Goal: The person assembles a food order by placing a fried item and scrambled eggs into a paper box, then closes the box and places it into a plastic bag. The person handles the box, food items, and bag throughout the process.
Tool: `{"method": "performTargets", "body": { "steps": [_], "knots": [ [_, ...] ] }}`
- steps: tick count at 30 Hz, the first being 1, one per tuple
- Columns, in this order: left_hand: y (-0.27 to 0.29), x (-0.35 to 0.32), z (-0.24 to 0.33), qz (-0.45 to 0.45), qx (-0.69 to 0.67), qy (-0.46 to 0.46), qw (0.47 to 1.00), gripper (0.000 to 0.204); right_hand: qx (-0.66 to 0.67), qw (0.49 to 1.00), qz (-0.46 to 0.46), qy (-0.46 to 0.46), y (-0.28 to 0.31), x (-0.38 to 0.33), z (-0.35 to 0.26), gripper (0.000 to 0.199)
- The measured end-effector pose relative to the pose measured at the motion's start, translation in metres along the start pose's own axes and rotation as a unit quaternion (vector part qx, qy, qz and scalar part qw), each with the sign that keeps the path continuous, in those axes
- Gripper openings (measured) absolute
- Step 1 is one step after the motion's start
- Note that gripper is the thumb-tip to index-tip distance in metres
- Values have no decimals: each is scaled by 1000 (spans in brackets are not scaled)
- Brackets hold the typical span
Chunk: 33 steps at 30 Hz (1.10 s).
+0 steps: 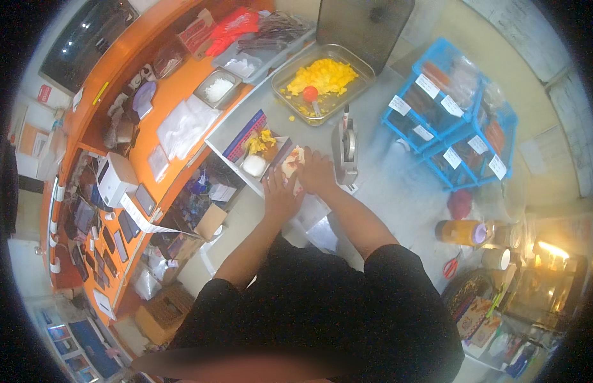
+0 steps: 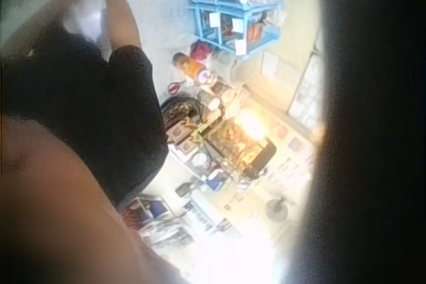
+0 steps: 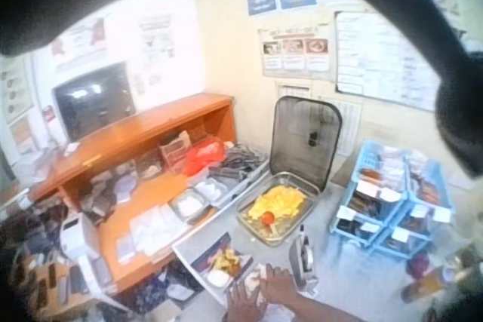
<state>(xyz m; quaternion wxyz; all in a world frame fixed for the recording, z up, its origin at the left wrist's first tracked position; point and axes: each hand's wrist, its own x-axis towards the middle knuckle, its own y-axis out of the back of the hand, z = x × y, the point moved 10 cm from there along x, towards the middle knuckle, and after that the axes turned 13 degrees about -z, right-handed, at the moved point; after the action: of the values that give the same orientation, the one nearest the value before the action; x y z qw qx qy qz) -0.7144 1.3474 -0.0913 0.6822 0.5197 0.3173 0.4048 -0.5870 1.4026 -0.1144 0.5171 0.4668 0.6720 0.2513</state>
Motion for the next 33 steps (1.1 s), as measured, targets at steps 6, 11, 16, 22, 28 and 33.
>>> {"method": "performTargets", "body": {
  "steps": [6, 11, 16, 22, 28, 33],
  "knots": [
    [10, 14, 11, -56, 25, 31, 998, 69, 80, 972, 202, 91, 48, -37, -10, 66],
    [45, 10, 69, 55, -191, -140, 970, 53, 296, 872, 390, 4, 69, -133, 97, 50],
    [-60, 33, 122, -243, -381, -54, 891, 32, 354, 911, 180, -111, 33, -65, 156, 38],
    [-108, 49, 119, -213, -777, 45, 591, 44, 242, 904, 350, -24, 38, -145, 131, 40],
    [-98, 65, 118, -211, -506, 18, 836, 44, 468, 874, 107, -73, -77, -167, 137, 42],
    [-116, 68, 116, -189, -606, 104, 766, 29, 247, 968, 17, 36, -81, -127, 156, 41]
  ]
}}
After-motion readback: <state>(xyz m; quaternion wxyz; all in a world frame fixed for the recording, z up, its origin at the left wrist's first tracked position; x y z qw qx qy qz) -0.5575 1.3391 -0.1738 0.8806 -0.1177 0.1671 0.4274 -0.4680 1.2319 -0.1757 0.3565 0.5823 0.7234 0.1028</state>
